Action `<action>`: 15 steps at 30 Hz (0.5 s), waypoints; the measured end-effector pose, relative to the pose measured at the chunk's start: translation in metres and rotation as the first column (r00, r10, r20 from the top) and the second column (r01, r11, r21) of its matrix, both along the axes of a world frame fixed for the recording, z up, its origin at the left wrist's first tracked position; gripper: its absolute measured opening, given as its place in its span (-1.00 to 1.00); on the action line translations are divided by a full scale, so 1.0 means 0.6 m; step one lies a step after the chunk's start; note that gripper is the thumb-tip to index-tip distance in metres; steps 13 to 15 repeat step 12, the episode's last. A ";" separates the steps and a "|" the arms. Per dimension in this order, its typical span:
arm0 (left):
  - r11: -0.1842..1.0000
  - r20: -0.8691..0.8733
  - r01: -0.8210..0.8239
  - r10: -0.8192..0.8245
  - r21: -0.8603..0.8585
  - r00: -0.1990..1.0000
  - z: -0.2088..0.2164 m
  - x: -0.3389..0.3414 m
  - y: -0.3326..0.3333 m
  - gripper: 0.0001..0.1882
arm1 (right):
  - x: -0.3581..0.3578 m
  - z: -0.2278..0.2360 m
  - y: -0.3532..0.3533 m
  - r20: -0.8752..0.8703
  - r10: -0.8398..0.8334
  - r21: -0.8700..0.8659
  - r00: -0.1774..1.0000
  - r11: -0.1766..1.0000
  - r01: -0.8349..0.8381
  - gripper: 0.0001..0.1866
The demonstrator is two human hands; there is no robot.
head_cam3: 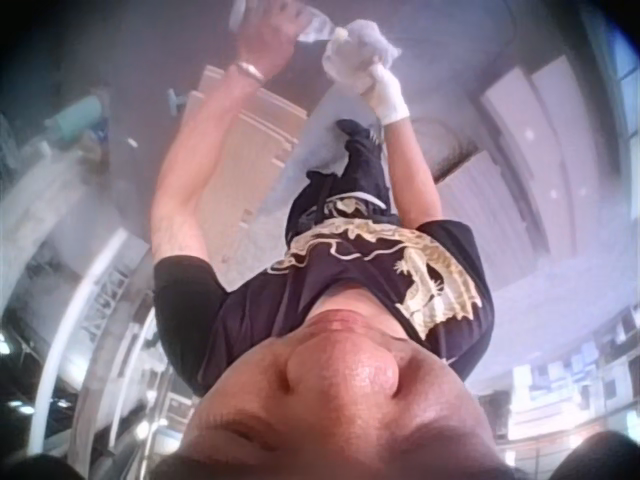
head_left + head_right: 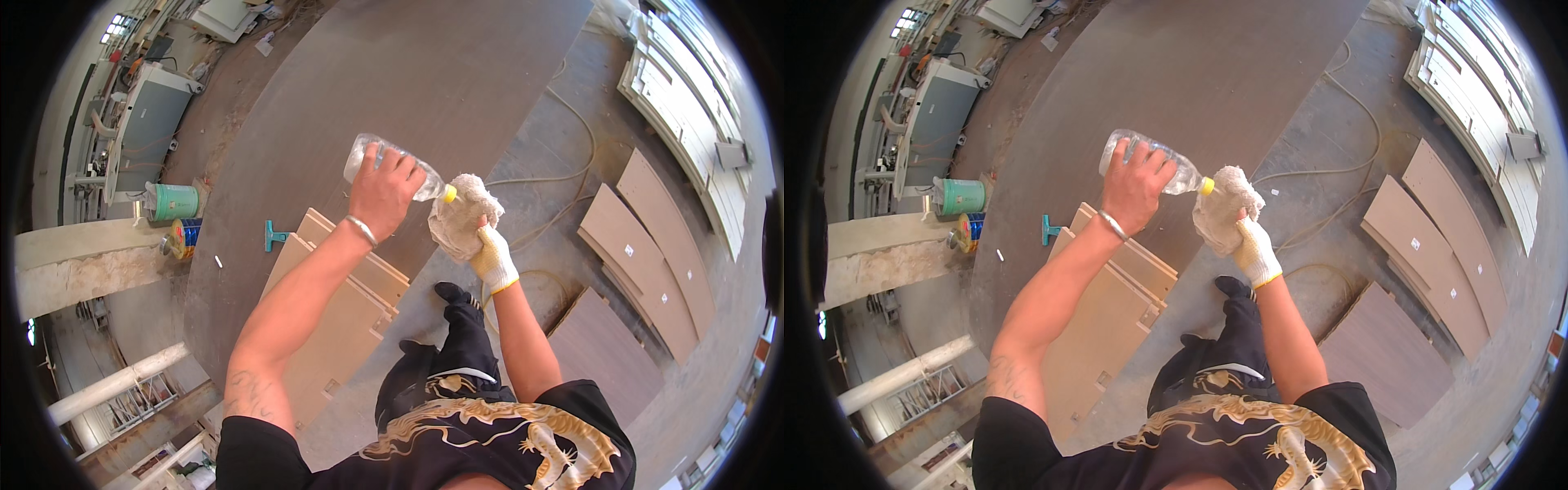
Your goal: The person wipes and scrapes several light-colored wood panels on a workbench. They use a cloth to wipe the surfaces and a plastic scraper to remove residue from edges and recessed areas, handling each panel individually.
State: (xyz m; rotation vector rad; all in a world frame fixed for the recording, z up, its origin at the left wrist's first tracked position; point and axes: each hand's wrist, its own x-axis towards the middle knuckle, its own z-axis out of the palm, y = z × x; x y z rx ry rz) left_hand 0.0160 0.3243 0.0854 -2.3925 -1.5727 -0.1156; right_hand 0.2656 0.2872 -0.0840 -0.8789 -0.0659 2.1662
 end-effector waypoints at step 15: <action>0.875 0.581 -0.432 0.473 -0.220 0.662 -0.212 -0.118 -0.053 -0.45 | -0.080 0.098 0.037 -0.420 0.040 0.053 0.906 0.998 -0.019 -0.17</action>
